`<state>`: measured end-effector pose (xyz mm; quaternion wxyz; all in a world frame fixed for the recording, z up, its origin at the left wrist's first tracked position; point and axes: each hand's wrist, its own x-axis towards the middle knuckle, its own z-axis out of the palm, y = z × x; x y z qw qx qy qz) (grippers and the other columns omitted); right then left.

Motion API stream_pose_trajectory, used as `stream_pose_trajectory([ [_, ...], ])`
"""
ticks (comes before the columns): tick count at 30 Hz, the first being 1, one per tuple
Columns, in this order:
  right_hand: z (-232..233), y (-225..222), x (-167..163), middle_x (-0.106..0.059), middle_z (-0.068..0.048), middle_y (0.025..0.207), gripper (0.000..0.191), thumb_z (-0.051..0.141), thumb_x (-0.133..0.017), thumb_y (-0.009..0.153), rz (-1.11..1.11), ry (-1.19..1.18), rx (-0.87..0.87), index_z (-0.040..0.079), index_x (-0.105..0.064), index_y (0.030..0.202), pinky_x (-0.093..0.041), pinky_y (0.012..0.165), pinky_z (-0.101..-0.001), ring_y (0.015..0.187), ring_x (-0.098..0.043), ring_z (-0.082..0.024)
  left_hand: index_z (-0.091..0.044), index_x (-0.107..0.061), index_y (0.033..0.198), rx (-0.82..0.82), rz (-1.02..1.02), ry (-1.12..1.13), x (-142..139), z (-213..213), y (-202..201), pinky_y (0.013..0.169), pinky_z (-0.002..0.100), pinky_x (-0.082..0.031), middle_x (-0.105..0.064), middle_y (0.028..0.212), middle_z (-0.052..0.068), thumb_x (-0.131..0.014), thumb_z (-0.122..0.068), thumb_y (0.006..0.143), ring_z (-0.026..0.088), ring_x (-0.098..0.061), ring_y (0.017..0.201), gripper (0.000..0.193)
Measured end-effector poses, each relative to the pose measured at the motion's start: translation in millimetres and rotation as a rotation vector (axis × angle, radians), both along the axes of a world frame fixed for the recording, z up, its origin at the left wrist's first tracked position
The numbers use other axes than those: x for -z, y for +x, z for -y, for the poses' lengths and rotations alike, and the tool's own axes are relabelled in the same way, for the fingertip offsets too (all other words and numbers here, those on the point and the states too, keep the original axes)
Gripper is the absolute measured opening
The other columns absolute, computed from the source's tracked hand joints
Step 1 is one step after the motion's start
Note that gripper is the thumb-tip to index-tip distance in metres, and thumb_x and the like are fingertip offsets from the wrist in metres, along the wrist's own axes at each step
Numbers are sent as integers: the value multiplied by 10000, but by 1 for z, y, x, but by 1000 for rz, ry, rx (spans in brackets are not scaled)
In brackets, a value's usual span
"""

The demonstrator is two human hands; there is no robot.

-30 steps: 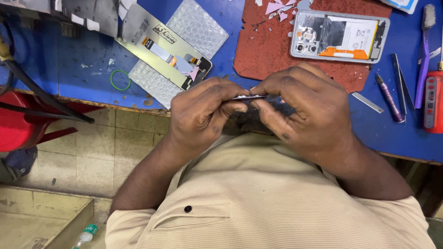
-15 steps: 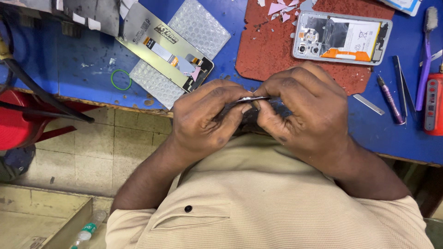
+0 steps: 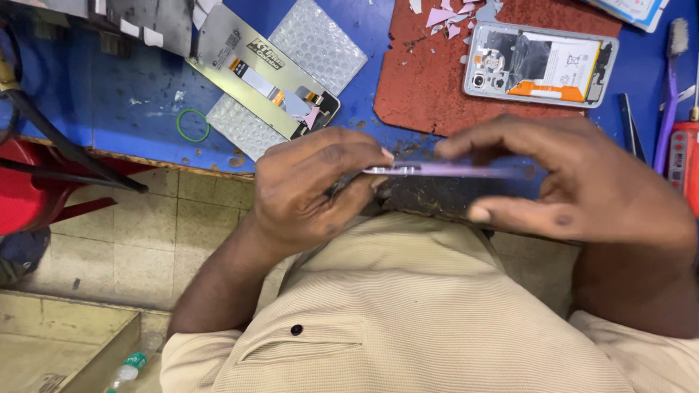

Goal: The person applies adhesive to a white smartphone back cover and places three camera lens modules into the cutouts. They then apply adhesive to the phone's internal frame and attach the back cover, pressing it into place. Finally, the person powers on the device to confirm it functions.

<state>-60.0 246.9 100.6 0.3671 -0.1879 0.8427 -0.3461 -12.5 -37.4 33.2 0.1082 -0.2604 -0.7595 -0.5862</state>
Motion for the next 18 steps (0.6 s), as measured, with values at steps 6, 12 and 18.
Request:
stream_pose_trajectory([
  [6,-28,9,47,-481,-252,1573,527,156,-760,914,425,-599,-161,-7,-505,1345,-454,1212,-467,1483,-491,-347,-5,-697,1094,155,50,-67,-8,3,-3,751,307,-617,-729,1044,133,-767,63,858,241,-758,944,256],
  [12,-47,32,75,-518,-308,1498,403,133,-688,995,554,-805,-11,-25,-516,1323,-438,1234,-491,1453,-512,-365,29,-682,1093,260,105,-24,-14,-4,-9,714,343,-605,-717,1005,159,-803,-12,838,245,-735,874,285],
  [18,-90,48,89,-505,-353,1456,806,281,-743,941,510,-1093,375,-27,-349,1573,-600,996,-566,1200,-669,-466,3,-692,1064,-119,226,44,-1,-17,-10,544,248,-464,-728,1039,120,-668,-14,1048,95,-608,672,34],
])
